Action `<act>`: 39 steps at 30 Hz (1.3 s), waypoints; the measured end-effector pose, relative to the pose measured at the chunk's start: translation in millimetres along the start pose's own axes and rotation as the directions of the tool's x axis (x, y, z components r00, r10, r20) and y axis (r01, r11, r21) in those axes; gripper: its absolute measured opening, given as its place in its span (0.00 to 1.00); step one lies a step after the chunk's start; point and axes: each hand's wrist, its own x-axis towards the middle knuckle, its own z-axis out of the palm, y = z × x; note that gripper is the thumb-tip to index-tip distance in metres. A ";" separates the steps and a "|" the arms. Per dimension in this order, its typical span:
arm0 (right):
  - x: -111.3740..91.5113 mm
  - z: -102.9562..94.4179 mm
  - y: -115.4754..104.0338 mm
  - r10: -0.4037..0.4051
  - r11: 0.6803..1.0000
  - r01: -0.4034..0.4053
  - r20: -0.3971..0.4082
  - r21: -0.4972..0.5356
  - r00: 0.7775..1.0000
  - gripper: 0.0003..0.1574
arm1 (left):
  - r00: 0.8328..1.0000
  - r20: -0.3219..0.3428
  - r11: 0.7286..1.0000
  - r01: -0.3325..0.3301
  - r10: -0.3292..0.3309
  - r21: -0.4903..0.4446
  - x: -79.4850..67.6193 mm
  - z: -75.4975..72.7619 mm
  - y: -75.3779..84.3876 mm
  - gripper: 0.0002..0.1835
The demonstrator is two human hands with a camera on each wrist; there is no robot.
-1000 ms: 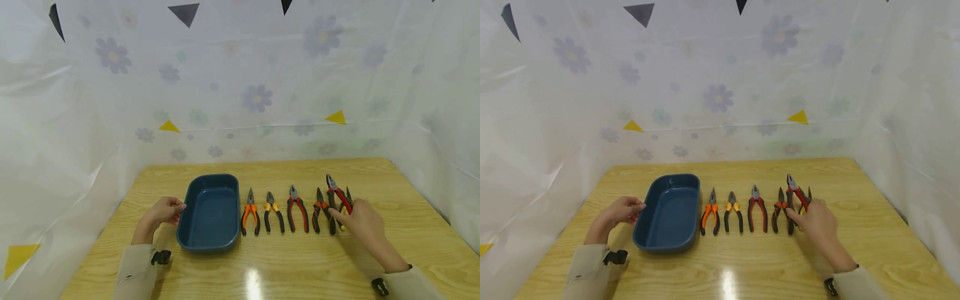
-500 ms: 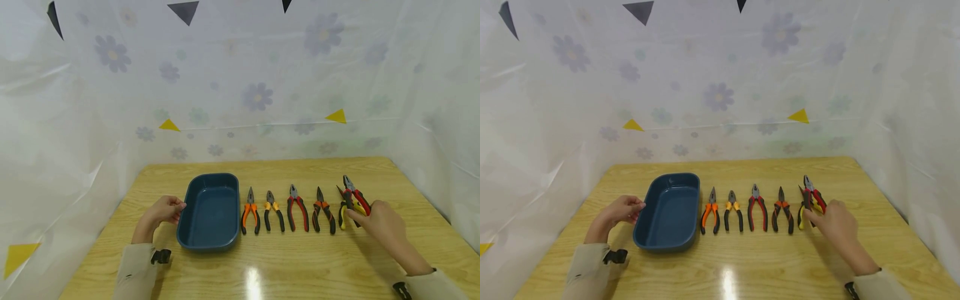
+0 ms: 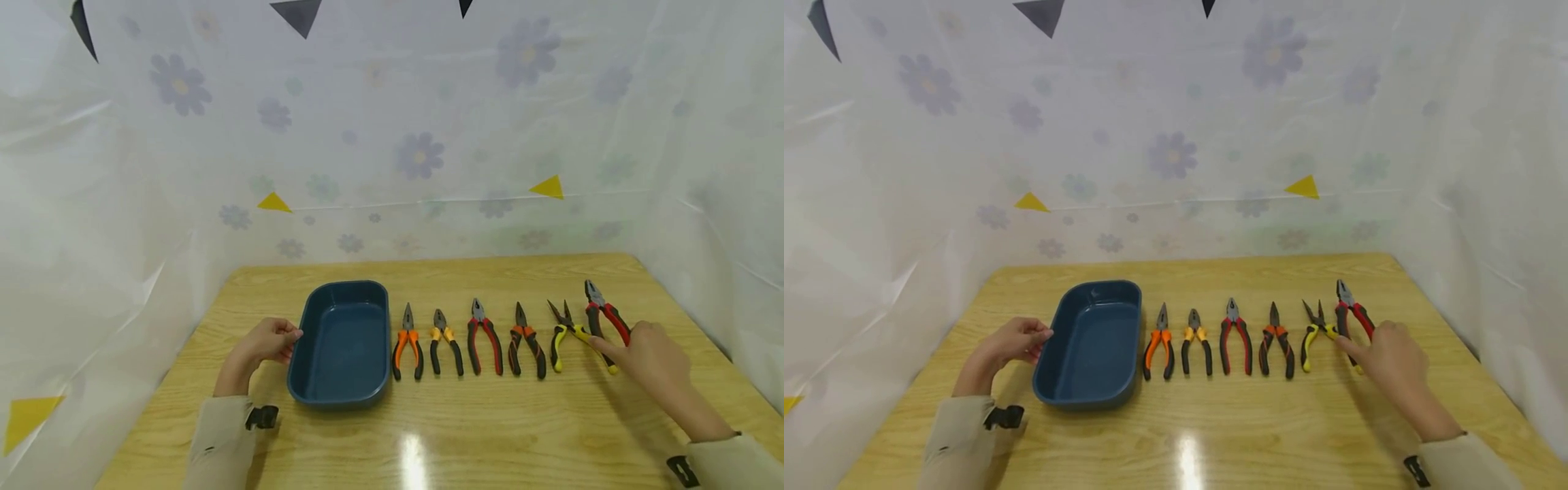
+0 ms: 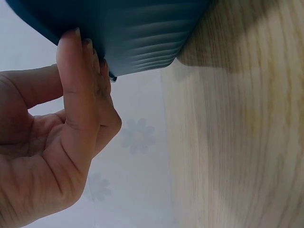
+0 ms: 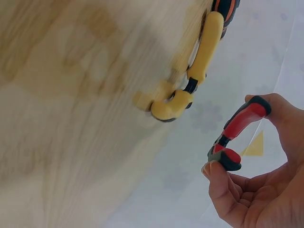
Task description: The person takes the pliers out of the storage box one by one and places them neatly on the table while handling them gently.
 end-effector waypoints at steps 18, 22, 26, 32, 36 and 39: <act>10.4 -6.6 29.1 0.064 0.998 -0.060 0.111 -0.032 0.992 0.42 | 1.000 0.006 1.000 0.010 -0.010 -0.011 1.2 -0.2 -3.4 0.12; 14.6 -6.0 35.2 0.065 0.998 -0.063 0.127 -0.021 0.990 0.41 | 1.000 0.013 1.000 -0.008 0.008 -0.005 0.8 -0.9 -2.3 0.13; 18.9 -5.4 41.6 0.063 0.998 -0.060 0.159 -0.023 0.985 0.41 | 1.000 0.015 1.000 -0.001 0.001 -0.016 0.5 -1.3 -1.1 0.13; 24.3 -4.7 51.3 0.053 0.999 -0.051 0.216 -0.015 0.975 0.40 | 1.000 0.005 1.000 -0.003 0.003 -0.009 0.7 -0.7 -2.1 0.13; 26.4 -3.4 55.3 0.070 0.998 -0.068 0.235 -0.018 0.969 0.40 | 1.000 -0.001 1.000 -0.003 0.003 -0.006 0.9 -0.2 -3.0 0.12; 27.7 -1.8 56.0 0.093 0.996 -0.088 0.254 -0.032 0.963 0.41 | 1.000 -0.004 1.000 -0.002 0.002 -0.008 1.3 0.0 -3.3 0.12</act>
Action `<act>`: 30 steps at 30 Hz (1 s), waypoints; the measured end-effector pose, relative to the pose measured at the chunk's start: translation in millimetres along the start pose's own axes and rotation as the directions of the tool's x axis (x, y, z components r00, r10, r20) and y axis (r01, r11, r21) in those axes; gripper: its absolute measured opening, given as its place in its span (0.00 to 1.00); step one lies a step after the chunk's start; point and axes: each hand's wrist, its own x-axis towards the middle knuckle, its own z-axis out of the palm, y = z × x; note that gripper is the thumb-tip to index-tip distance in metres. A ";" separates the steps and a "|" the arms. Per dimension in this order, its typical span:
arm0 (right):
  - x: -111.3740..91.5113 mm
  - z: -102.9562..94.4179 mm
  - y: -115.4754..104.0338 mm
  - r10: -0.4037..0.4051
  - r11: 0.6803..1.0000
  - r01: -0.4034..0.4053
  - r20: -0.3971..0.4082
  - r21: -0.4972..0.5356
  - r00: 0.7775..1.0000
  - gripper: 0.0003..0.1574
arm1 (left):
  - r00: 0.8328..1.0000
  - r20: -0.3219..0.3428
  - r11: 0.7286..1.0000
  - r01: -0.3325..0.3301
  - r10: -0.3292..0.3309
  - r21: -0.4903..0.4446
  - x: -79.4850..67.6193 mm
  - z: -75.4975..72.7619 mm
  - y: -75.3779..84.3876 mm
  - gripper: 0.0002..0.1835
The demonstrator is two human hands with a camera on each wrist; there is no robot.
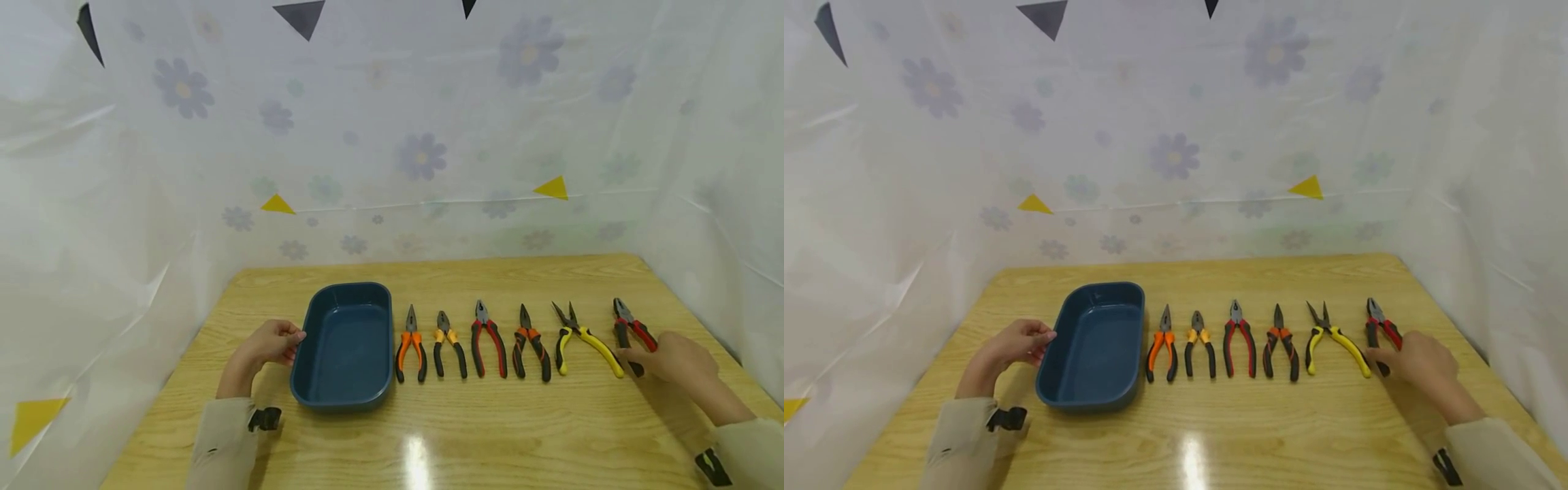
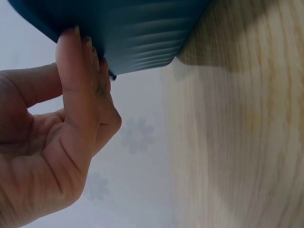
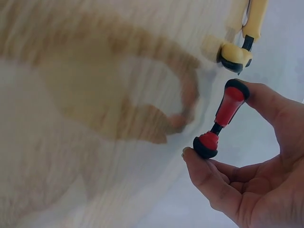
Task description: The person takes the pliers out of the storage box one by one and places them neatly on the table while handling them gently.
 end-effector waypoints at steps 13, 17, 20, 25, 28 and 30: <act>3.0 3.5 8.3 0.001 0.999 0.000 0.020 -0.036 1.000 0.40 | 1.000 -0.001 1.000 0.000 0.000 0.006 2.0 1.4 0.7 0.12; 3.2 3.6 6.7 -0.001 0.999 0.002 0.029 -0.033 1.000 0.39 | 1.000 0.013 1.000 -0.006 0.006 -0.006 2.4 0.0 0.9 0.12; 1.8 3.6 5.0 0.006 0.999 -0.004 0.038 -0.031 0.999 0.38 | 0.999 0.028 1.000 -0.016 0.016 -0.014 3.2 -0.5 0.3 0.11; 0.9 3.8 4.5 0.016 1.000 -0.015 0.040 -0.024 0.999 0.38 | 0.999 0.036 1.000 -0.014 0.015 -0.012 4.7 -0.8 1.6 0.11; 2.0 5.4 6.8 0.032 0.999 -0.031 0.047 -0.018 0.998 0.40 | 0.999 0.044 1.000 -0.011 0.012 -0.008 6.2 -1.3 4.3 0.12; 2.4 6.8 8.0 0.048 0.999 -0.047 0.060 -0.019 0.997 0.42 | 0.999 0.042 1.000 -0.005 0.005 -0.013 7.8 -0.7 5.6 0.11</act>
